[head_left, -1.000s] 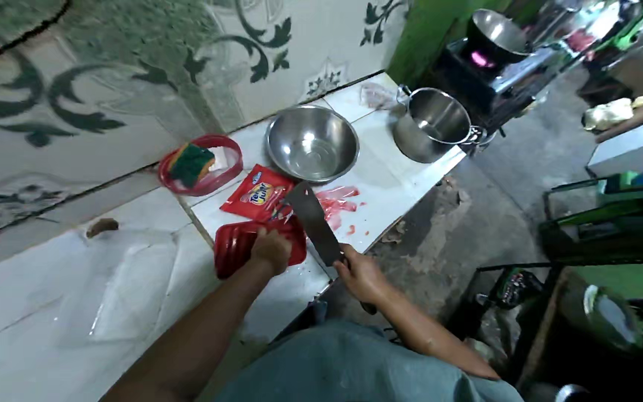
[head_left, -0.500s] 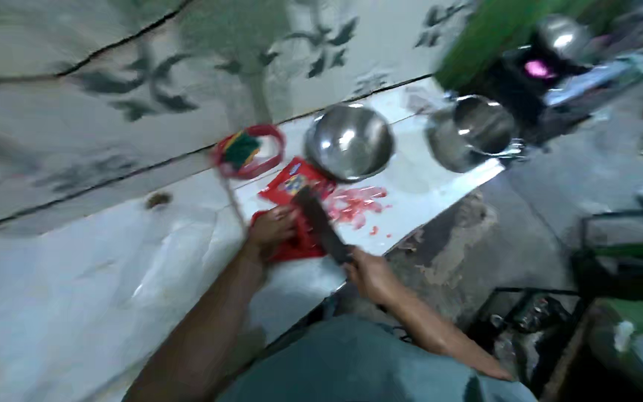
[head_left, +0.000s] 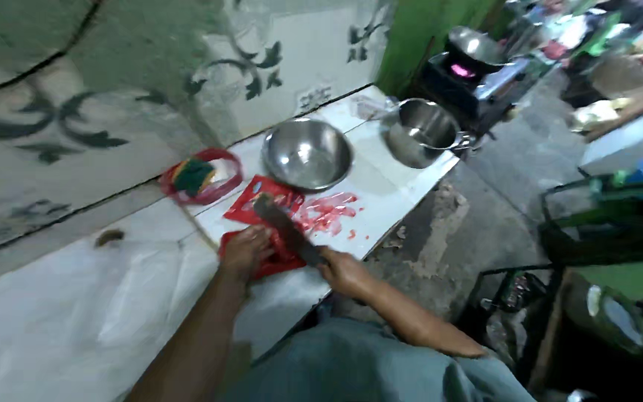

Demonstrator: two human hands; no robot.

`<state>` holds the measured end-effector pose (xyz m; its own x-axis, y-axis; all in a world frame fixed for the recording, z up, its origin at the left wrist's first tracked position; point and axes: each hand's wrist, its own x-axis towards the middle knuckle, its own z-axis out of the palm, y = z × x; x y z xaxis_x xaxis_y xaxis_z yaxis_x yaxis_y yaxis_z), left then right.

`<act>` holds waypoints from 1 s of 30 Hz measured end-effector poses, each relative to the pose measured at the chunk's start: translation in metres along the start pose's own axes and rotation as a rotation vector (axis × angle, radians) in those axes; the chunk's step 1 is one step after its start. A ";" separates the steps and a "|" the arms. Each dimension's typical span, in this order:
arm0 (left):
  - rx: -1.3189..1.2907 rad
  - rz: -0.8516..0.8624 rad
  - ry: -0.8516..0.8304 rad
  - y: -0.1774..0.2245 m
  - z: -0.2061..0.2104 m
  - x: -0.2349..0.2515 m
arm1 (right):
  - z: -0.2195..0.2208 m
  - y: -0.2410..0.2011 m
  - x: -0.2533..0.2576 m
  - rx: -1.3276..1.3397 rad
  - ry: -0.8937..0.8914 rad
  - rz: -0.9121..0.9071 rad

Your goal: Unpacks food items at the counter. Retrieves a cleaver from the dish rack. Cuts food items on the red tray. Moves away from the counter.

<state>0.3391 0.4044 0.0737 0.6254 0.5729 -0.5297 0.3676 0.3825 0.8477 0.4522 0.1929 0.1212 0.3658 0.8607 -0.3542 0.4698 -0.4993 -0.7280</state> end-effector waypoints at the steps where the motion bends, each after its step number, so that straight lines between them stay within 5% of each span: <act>1: 0.014 -0.027 -0.036 0.001 -0.001 -0.001 | -0.001 0.000 0.000 -0.009 0.019 -0.002; 13: -0.189 0.011 -0.011 -0.019 -0.006 0.006 | 0.004 0.015 -0.006 -0.050 -0.006 -0.017; 30: -0.089 -0.041 -0.063 -0.030 -0.031 0.012 | 0.035 0.020 -0.002 0.127 0.053 0.012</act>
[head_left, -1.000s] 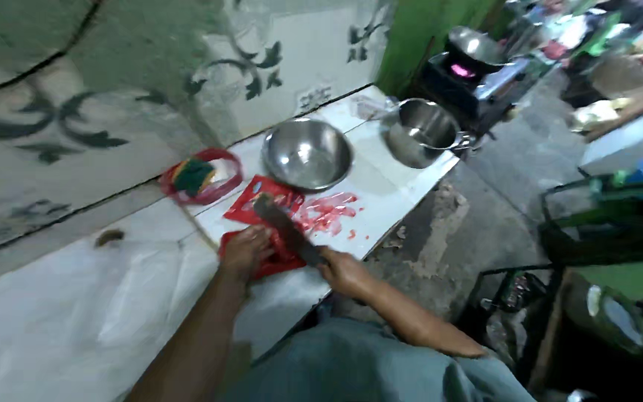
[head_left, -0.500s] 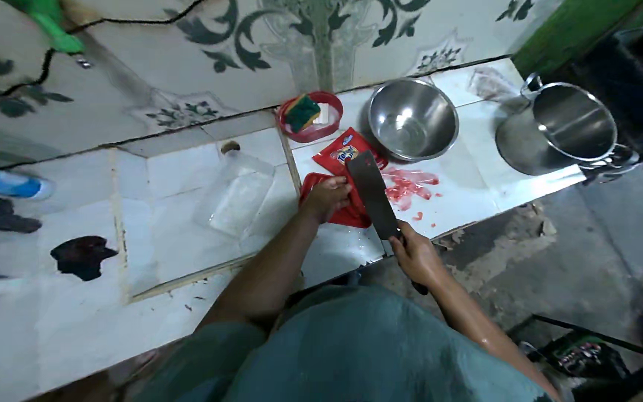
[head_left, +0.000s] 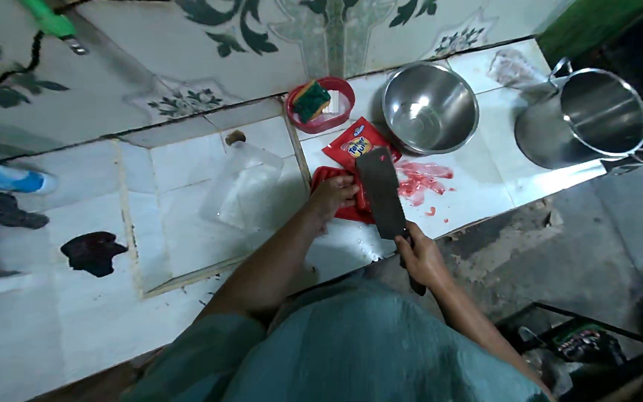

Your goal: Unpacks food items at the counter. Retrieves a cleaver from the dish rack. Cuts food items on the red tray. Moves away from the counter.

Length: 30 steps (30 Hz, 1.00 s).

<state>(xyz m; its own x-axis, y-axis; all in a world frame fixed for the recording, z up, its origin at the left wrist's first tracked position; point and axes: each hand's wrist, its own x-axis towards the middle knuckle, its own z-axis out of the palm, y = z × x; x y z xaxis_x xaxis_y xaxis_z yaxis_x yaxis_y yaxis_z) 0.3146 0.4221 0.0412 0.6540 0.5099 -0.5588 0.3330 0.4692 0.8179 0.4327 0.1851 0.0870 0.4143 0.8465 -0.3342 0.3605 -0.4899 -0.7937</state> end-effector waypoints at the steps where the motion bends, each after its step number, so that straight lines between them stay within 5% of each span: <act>1: 0.092 0.012 0.006 0.002 -0.007 0.004 | 0.001 0.002 -0.006 0.052 0.063 0.009; 5: 0.969 0.209 -0.129 0.006 -0.032 0.017 | -0.009 0.025 -0.013 0.158 0.377 0.185; 8: 1.366 0.337 -0.258 -0.002 -0.025 0.022 | -0.019 0.055 -0.005 0.142 0.509 0.436; 14: 1.500 0.284 -0.337 0.001 -0.008 0.020 | -0.039 0.087 0.037 -0.157 0.487 0.722; 19: 1.488 0.265 -0.314 0.012 0.003 0.010 | -0.063 0.116 0.085 -0.179 0.495 0.726; 24: 1.439 0.398 -0.261 0.017 0.033 0.005 | -0.120 0.084 0.062 0.045 0.279 0.302; 27: 1.425 0.432 -0.301 0.020 0.077 0.008 | -0.162 0.025 -0.042 0.412 -0.210 -0.378; 30: 1.466 0.514 -0.407 0.011 0.140 0.021 | -0.196 0.000 -0.139 0.251 -0.460 -0.730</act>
<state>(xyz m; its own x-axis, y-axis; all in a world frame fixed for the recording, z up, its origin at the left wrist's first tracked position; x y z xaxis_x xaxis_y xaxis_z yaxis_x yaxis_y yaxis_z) 0.4272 0.3366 0.0579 0.9453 0.0591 -0.3208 0.2076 -0.8675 0.4521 0.5388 0.0264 0.2334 -0.2416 0.9554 0.1697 0.1872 0.2175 -0.9579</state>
